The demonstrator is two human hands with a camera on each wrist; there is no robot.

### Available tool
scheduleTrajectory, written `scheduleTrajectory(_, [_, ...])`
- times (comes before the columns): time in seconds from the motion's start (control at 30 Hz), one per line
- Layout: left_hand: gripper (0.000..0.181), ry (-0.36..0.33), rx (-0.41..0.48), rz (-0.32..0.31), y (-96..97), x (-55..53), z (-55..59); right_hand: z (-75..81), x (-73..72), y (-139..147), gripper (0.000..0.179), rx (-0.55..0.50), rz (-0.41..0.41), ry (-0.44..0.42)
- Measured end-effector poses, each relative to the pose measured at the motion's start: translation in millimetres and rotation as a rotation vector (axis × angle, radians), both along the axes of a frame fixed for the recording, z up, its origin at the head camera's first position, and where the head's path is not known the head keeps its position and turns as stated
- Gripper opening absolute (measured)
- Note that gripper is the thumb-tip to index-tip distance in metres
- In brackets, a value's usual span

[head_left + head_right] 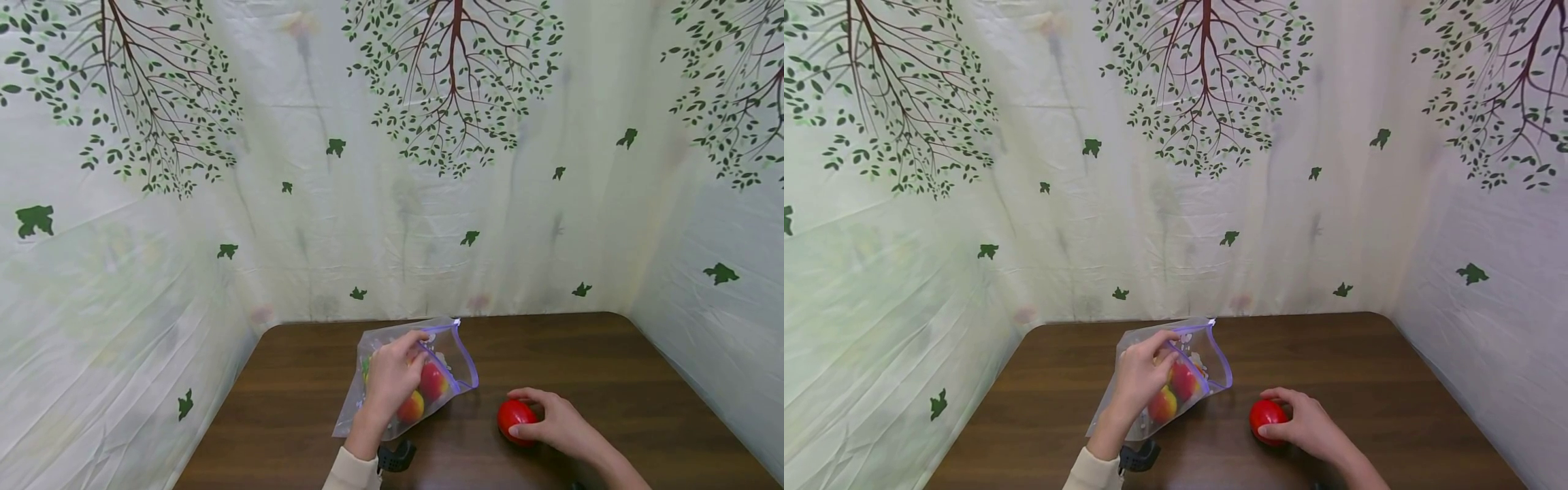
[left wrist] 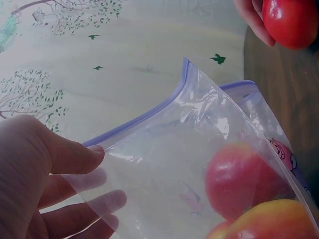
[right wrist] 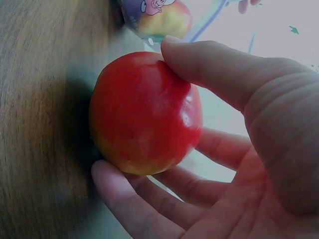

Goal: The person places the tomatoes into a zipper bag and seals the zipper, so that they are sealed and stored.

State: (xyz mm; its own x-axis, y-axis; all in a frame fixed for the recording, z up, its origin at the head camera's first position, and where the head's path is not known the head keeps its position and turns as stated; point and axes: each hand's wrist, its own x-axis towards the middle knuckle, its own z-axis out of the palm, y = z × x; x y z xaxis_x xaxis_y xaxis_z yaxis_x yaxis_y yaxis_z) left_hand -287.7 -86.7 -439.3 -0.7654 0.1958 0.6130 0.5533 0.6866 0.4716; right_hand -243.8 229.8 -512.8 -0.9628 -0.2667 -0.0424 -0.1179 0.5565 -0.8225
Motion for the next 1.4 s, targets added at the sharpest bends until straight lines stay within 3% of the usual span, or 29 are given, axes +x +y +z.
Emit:
scheduleTrajectory(0.6, [0.023, -0.017, 0.013, -0.015, -0.9, 2.5, 0.3, -2.6, 0.5, 0.0, 0.057, -0.018, 0.005, -0.018])
scheduleTrajectory(1.13, [0.022, -0.045, 0.017, -0.034, -1.1, 1.3, 1.9, 2.8, -2.8, -0.2, 0.056, -0.024, 0.030, 0.010])
scheduleTrajectory(1.4, [0.021, -0.046, 0.022, -0.041, -2.1, 1.3, 2.9, 12.7, -4.8, -1.7, 0.060, -0.005, -0.010, -0.007])
